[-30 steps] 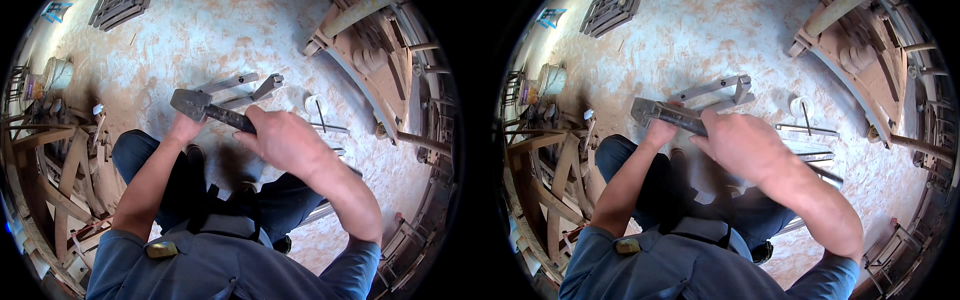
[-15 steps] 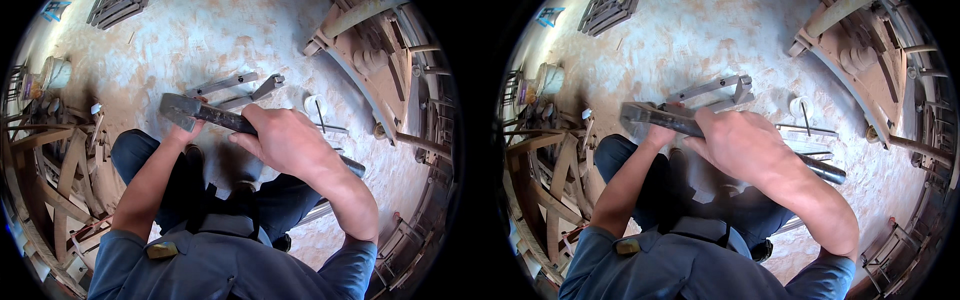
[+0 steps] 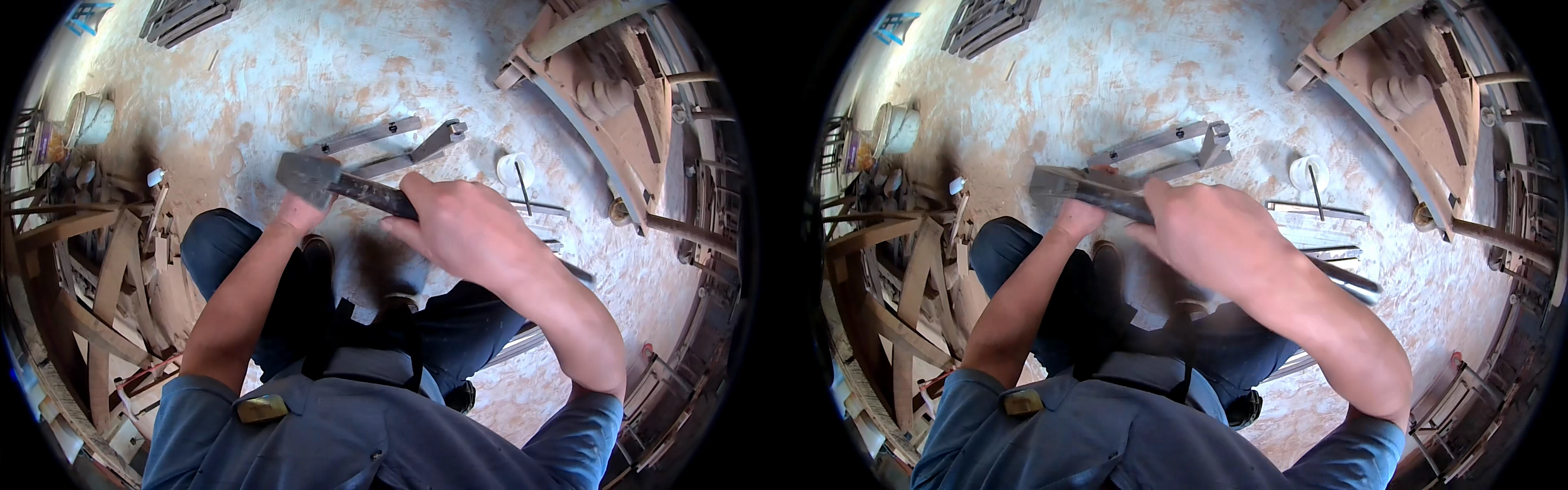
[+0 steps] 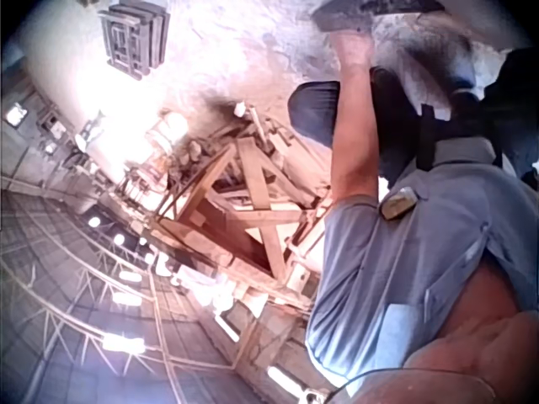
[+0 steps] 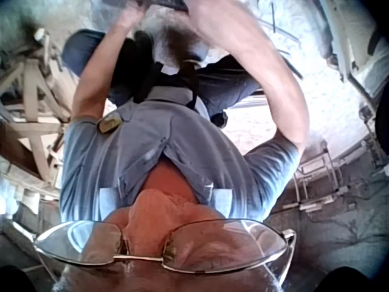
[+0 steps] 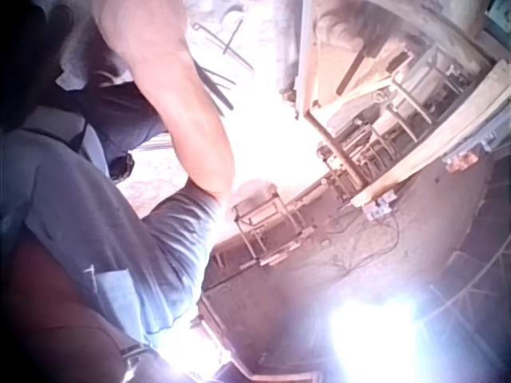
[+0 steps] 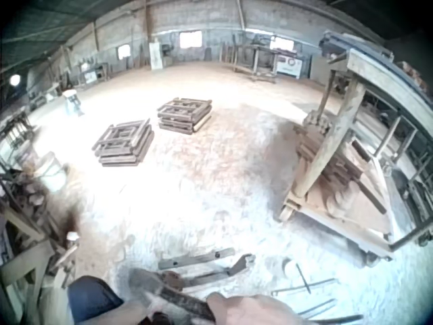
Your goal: The person assembles small wooden frames by joining pieces with a hammer and nails, then measures the finished frame with a tape measure and stacks it with others. The person also applies glue to wooden pieces before joining them.
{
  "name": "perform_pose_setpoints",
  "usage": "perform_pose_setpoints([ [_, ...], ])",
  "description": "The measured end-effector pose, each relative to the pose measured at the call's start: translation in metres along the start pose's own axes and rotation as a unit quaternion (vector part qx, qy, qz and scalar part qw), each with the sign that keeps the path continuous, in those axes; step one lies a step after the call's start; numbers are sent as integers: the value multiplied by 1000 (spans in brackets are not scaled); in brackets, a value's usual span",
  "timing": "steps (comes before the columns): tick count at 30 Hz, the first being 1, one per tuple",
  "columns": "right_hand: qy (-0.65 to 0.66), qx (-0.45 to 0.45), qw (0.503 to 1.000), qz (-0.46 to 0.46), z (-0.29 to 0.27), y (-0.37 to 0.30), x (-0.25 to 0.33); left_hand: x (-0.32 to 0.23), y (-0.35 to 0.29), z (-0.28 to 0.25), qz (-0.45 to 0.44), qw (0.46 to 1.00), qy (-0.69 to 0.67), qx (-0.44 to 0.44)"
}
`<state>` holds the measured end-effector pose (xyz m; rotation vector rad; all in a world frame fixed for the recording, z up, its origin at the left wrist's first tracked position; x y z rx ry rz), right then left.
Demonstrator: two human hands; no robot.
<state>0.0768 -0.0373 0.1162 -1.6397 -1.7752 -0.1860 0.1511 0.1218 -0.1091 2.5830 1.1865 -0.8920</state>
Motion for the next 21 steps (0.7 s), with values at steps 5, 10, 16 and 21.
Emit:
perform_pose_setpoints([
  [5,15,-39,998,-39,-24,-8,26,2,-1,-15,-16,999,-15,-42],
  [10,9,-26,1000,-8,-9,-5,14,-10,3,-15,12,998,-20,-62],
  [16,7,-74,995,-60,-24,-11,37,14,0,-4,-28,997,-59,-36],
  [21,-28,-7,1000,2,4,-8,16,2,4,5,-73,993,-83,47],
])
Point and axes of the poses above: each hand's wrist, its own y-axis towards the middle knuckle, its own z-axis out of the palm, x = y × z, the point moved 10 cm from there along y, towards the middle knuckle, and after that the axes turned 6 degrees about y, right-handed, at the moved point
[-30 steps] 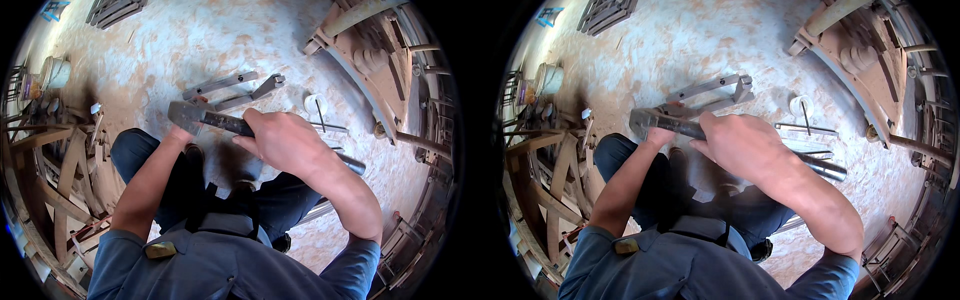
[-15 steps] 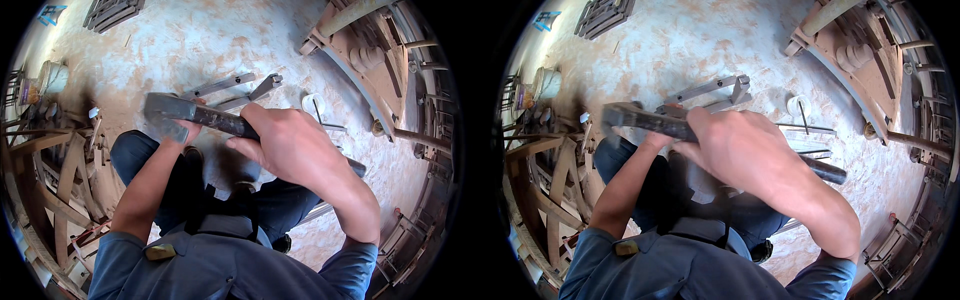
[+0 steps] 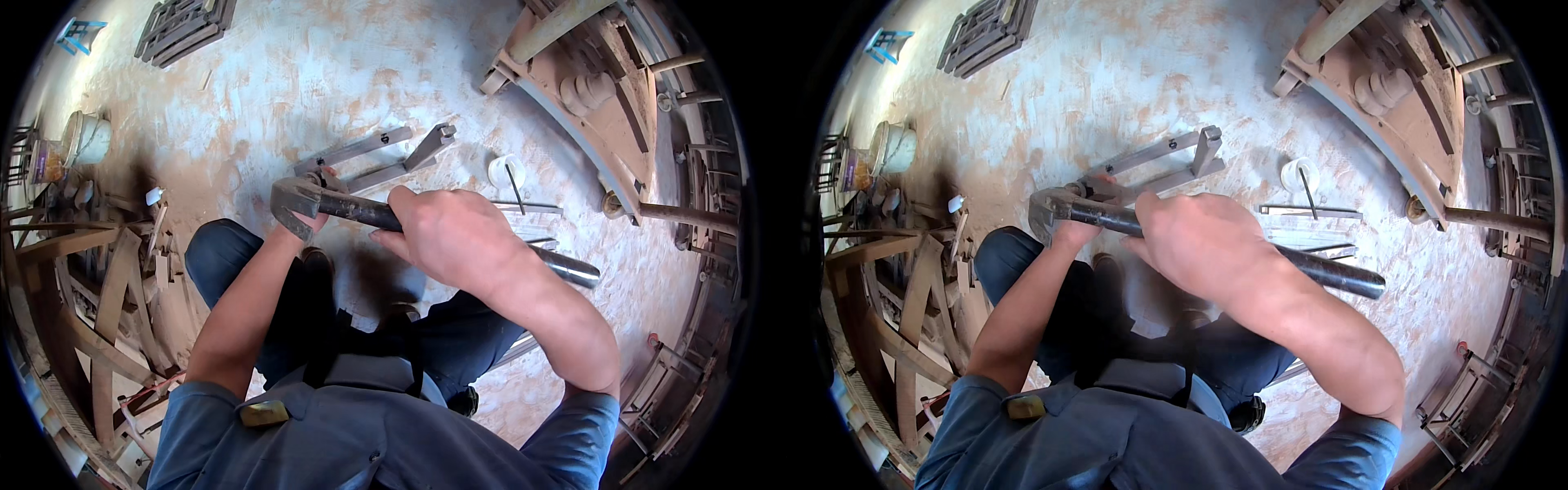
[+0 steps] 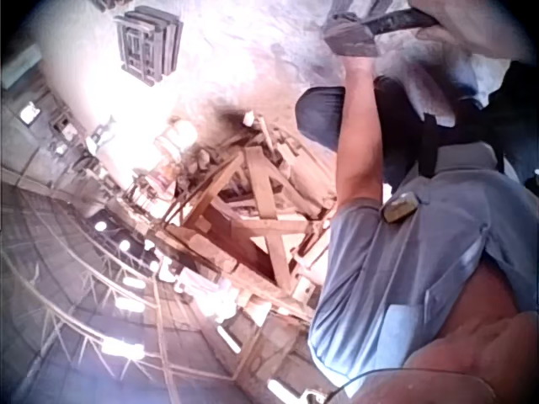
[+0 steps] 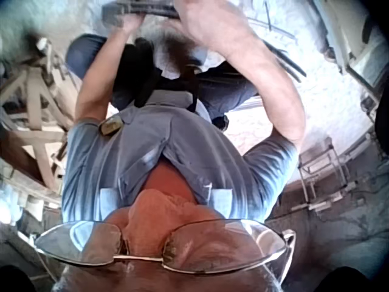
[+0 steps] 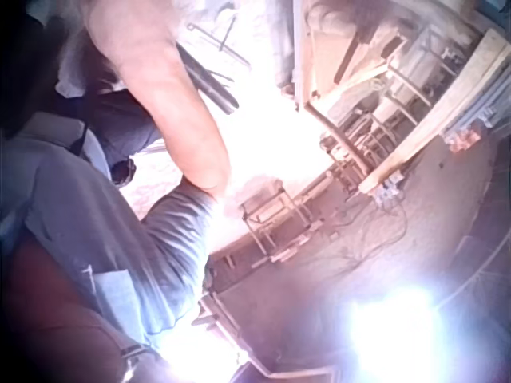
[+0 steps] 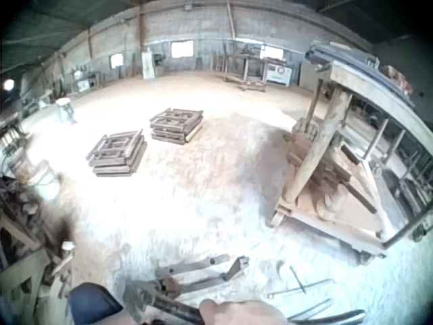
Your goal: The person assembles small wooden frames by joining pieces with a hammer and nails, then measures the finished frame with a tape measure and stacks it with others. The person also applies glue to wooden pieces before joining them.
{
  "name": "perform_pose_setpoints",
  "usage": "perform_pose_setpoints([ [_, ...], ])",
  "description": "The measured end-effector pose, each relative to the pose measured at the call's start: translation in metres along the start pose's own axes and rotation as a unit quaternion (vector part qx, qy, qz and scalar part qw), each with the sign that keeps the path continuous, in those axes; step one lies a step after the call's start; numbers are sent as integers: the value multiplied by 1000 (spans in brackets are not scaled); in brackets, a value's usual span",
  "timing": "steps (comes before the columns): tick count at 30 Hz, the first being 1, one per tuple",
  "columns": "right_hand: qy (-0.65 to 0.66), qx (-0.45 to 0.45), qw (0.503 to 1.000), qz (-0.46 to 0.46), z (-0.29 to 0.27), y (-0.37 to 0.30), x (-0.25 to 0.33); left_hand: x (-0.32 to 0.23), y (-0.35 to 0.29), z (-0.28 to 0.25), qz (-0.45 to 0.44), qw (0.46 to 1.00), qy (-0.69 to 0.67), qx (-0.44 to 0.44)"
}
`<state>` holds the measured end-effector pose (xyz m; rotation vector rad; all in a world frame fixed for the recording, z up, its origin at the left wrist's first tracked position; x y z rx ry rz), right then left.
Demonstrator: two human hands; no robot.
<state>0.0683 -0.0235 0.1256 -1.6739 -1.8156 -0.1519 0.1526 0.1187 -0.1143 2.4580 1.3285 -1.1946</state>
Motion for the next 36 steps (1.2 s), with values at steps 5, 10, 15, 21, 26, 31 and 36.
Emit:
perform_pose_setpoints([
  [5,94,-38,995,19,-14,-22,-9,26,-6,-10,31,992,-124,-21],
  [10,248,-106,943,196,-2,-113,-83,35,-21,28,-314,741,-590,61],
  [15,409,-193,837,307,40,-192,-133,26,-40,90,-401,663,-594,218],
  [21,468,-211,786,344,61,-212,-154,61,-70,173,-545,651,-513,124],
  [26,486,-211,781,331,63,-204,-163,43,-66,170,-497,723,-475,65],
  [31,495,-238,782,294,53,-210,-167,0,-6,73,-342,844,-409,-57],
  [36,548,-268,749,257,49,-214,-170,-56,42,-75,-52,874,-383,-293],
])
Point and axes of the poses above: each hand's wrist, its own y-axis towards the middle knuckle, its own z-axis out of the palm, x = y × z, the point moved 10 cm from there along y, towards the middle knuckle, and after that the axes turned 6 degrees about y, right-handed, at the moved point
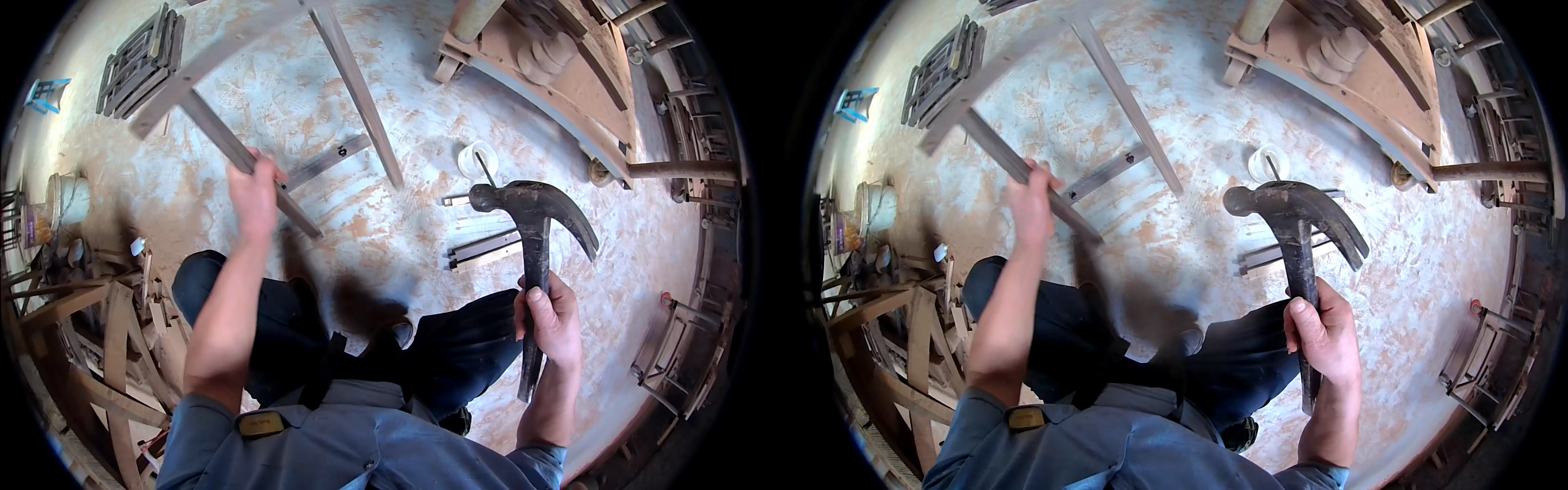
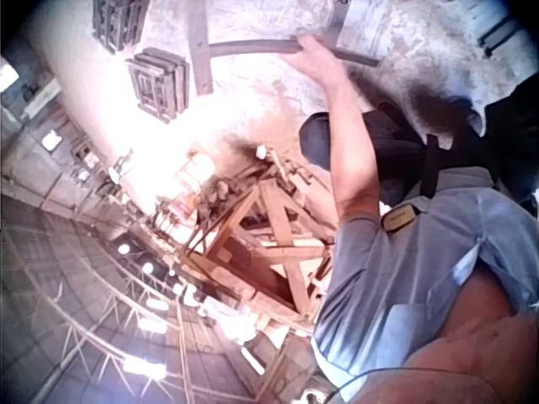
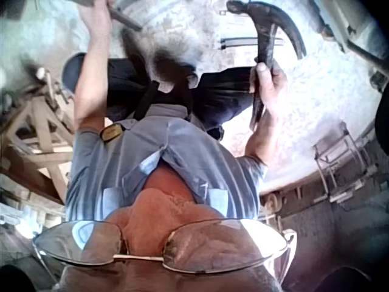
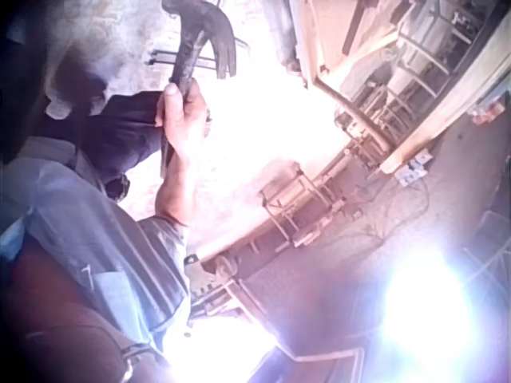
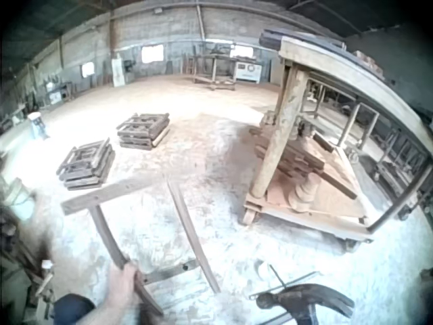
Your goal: The person assembles small wooden frames by joining pieces with a hammer and nails, then measures the finished frame with a tape measure and stacks it with others. The person also applies glue to wooden pieces before joining them.
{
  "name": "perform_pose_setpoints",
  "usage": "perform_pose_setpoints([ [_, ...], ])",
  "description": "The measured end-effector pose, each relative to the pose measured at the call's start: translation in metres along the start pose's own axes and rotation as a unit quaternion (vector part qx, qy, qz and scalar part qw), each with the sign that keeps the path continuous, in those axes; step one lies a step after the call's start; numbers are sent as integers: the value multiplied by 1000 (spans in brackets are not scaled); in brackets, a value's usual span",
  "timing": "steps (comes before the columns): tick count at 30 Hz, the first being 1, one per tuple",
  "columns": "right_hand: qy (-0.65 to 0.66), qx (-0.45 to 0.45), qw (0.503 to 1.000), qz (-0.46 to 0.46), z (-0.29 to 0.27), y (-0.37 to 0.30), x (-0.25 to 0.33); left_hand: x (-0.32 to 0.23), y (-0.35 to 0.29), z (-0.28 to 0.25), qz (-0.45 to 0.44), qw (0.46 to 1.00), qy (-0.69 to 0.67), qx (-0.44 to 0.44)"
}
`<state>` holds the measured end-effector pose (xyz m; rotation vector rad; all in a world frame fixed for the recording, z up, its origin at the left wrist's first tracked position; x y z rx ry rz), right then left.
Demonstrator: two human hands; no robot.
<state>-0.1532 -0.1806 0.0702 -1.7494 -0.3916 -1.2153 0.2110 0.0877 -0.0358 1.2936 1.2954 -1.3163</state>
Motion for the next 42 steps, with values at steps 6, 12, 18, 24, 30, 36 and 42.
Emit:
perform_pose_setpoints([
  [6,56,6,998,8,9,10,-5,-46,70,-33,76,996,0,-41],
  [12,134,22,990,28,19,26,-17,-38,80,-12,61,996,-55,-18],
  [18,156,-5,985,68,25,35,-44,10,81,-17,35,998,-39,26],
  [24,150,-15,983,103,29,37,-64,57,68,-25,20,997,-67,18],
  [30,139,-17,984,109,32,39,-66,73,70,-35,33,998,-47,18],
  [36,129,-21,985,112,36,39,-65,77,70,-39,38,999,-32,15],
  [42,121,-27,986,110,38,37,-64,81,72,-41,39,998,-43,18],
])
Point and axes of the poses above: each hand's wrist, its own y-axis towards the middle knuckle, its own z-axis out of the palm, x = y × z, the point moved 10 cm from there along y, towards the middle knuckle, and after that the axes turned 6 degrees about y, right-handed, at the moved point
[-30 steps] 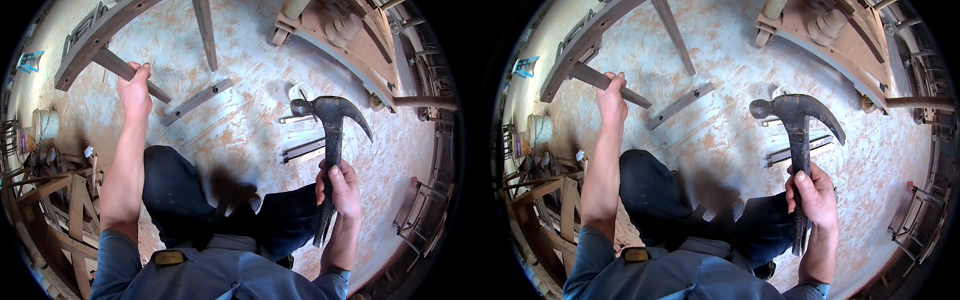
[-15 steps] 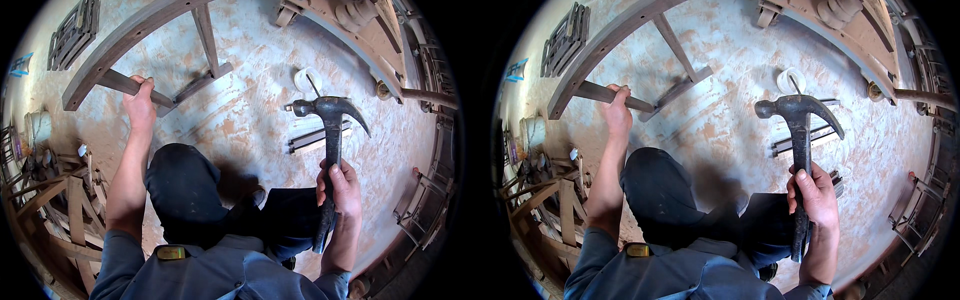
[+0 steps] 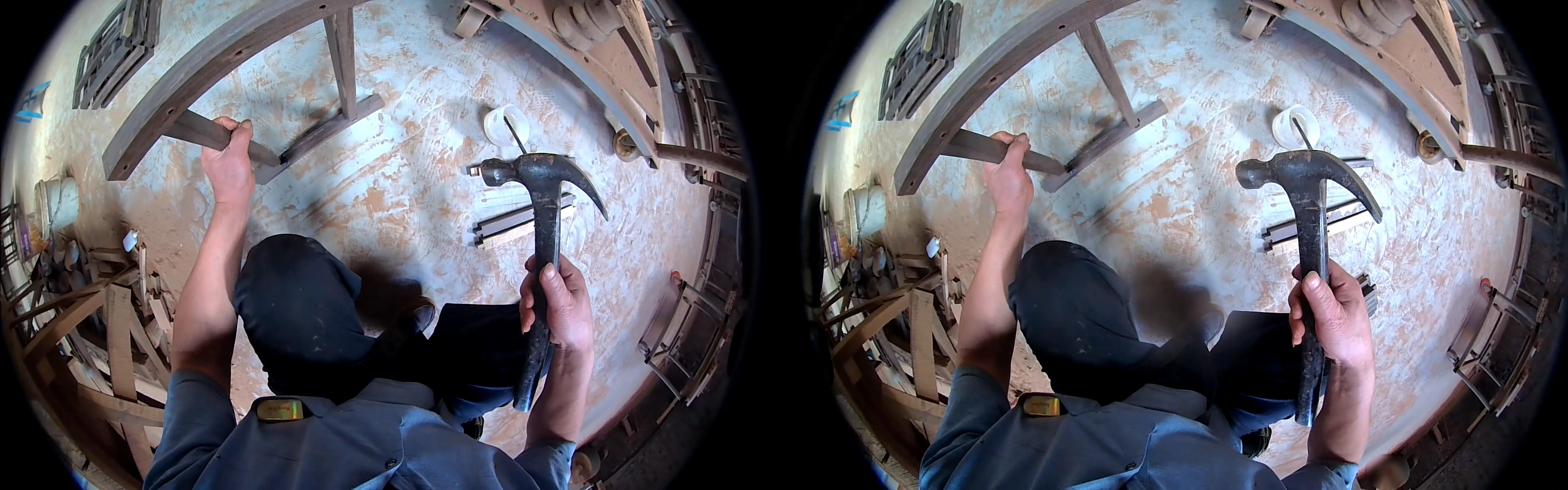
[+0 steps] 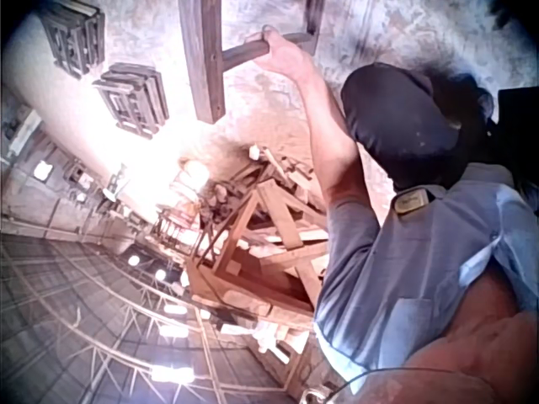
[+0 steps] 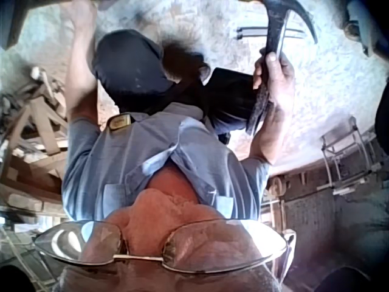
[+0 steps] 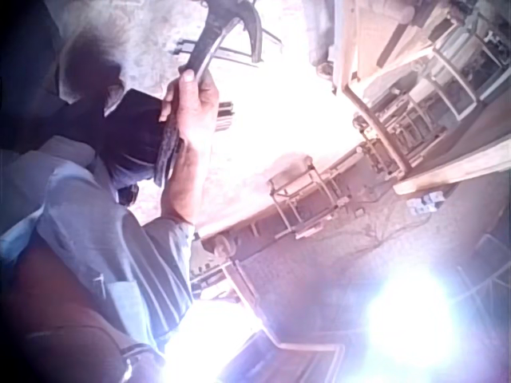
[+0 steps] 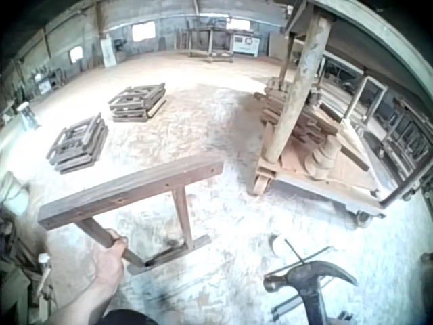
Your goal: The person assembles small wooden frames by joining pieces with a hammer and nails, then measures the finished frame with a tape measure and stacks it with others. The person also applies glue to wooden pieces before joining them.
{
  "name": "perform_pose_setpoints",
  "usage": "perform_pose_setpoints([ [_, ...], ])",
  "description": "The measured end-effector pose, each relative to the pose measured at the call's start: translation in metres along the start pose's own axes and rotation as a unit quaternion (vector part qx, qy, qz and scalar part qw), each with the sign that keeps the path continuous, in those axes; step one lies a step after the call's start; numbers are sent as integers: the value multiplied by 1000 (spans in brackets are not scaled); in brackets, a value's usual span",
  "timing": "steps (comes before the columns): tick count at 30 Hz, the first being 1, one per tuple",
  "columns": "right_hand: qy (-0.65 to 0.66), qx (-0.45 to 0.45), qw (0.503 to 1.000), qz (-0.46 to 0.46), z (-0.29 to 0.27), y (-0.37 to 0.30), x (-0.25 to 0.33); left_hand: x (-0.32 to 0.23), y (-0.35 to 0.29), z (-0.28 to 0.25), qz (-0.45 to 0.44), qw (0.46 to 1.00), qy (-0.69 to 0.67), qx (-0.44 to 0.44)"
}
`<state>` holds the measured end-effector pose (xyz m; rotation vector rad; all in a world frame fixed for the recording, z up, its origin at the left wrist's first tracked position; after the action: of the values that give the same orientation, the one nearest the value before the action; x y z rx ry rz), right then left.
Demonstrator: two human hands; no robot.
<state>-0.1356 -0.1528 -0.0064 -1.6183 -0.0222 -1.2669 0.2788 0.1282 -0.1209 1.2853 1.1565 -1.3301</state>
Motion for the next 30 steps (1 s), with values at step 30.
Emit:
perform_pose_setpoints([
  [30,-356,-26,880,-314,129,-5,165,-26,-35,4,78,963,259,2],
])
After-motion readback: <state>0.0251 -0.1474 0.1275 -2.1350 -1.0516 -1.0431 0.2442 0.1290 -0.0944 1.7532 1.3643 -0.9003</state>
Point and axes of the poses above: each hand's wrist, its own y-axis towards the middle knuckle, its own z-axis out of the palm, x = y × z, the point moved 10 cm from there along y, towards the middle knuckle, and after that the axes turned 6 degrees about y, right-handed, at the moved point
